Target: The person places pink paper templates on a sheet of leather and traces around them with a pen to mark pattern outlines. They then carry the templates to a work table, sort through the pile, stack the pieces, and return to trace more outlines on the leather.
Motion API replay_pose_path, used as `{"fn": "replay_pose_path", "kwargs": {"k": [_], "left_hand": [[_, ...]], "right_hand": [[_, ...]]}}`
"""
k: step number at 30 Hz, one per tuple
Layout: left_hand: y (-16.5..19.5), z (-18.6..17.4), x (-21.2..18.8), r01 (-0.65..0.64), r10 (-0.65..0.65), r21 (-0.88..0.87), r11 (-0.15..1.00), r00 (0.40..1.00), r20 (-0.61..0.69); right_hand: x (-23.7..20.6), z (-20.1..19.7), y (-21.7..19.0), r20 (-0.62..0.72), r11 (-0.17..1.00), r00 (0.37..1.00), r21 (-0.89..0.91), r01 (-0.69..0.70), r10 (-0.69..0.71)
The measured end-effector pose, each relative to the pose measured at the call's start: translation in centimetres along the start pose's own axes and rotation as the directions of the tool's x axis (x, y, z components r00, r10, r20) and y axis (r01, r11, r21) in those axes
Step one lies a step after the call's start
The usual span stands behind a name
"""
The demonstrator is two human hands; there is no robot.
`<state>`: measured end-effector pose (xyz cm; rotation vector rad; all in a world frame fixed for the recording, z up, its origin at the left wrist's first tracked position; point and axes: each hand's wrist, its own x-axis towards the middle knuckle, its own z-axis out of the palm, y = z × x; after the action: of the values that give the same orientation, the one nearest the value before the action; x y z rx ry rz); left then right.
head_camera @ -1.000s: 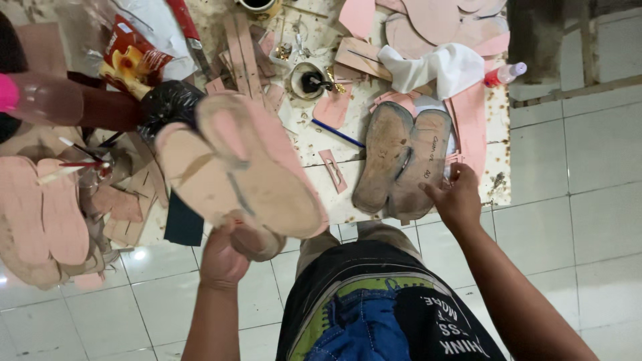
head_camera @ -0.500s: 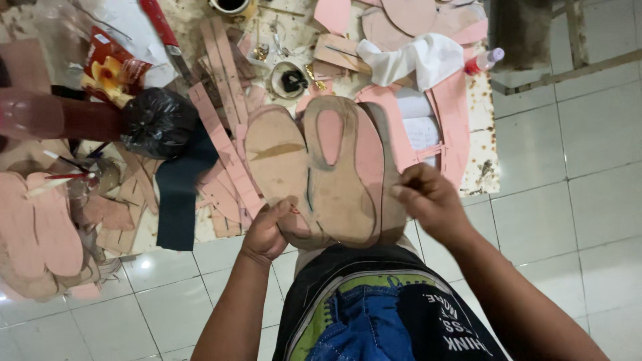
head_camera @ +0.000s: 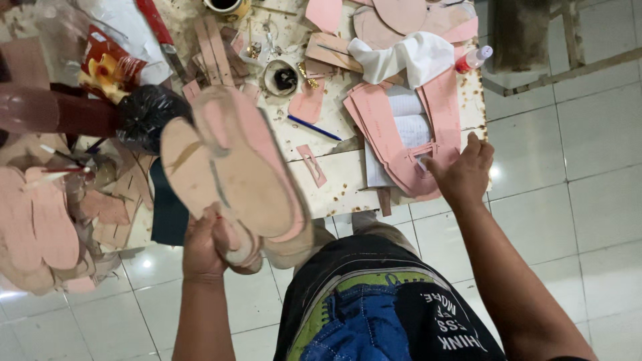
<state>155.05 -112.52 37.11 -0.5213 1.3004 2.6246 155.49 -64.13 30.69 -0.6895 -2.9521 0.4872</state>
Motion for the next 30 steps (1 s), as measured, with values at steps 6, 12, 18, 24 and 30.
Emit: {"fn": "replay_pose_path", "kwargs": {"k": [6,12,18,24,30], "left_hand": [[3.0,-3.9,-4.5,0.024,-0.011,0.041,0.999,0.958,-0.286],[3.8,-7.7,-8.0,-0.071,-0.055,-0.227,0.971,0.862,-0.505],[3.2,-14.9,-11.1,-0.095,-0.007,-0.183,0.979,0.87,-0.493],[4.8,-19.8,-11.1,-0.038,-0.088,-0.242,0.969,0.869,-0.487],[6.9,-18.9,-7.0,0.028,-0.093,-0.206,0.978,0.944,-0.316]], "right_hand": [[-1.8,3.4,-7.3,0.445,0.855,0.866,0.518,-0.042,-0.227],[-6.6,9.3,-21.8,0.74,0.86,0.465,0.501,0.1,-0.486],[-10.0,13.7,-34.3,0.684,0.861,0.522,0.419,0.289,-0.509],[-10.6,15.2,-37.1,0.618,0.901,0.686,0.411,0.136,-0.385],[-8.7,9.1,-26.5,0.65,0.873,0.674,0.487,-0.015,-0.351]]}}
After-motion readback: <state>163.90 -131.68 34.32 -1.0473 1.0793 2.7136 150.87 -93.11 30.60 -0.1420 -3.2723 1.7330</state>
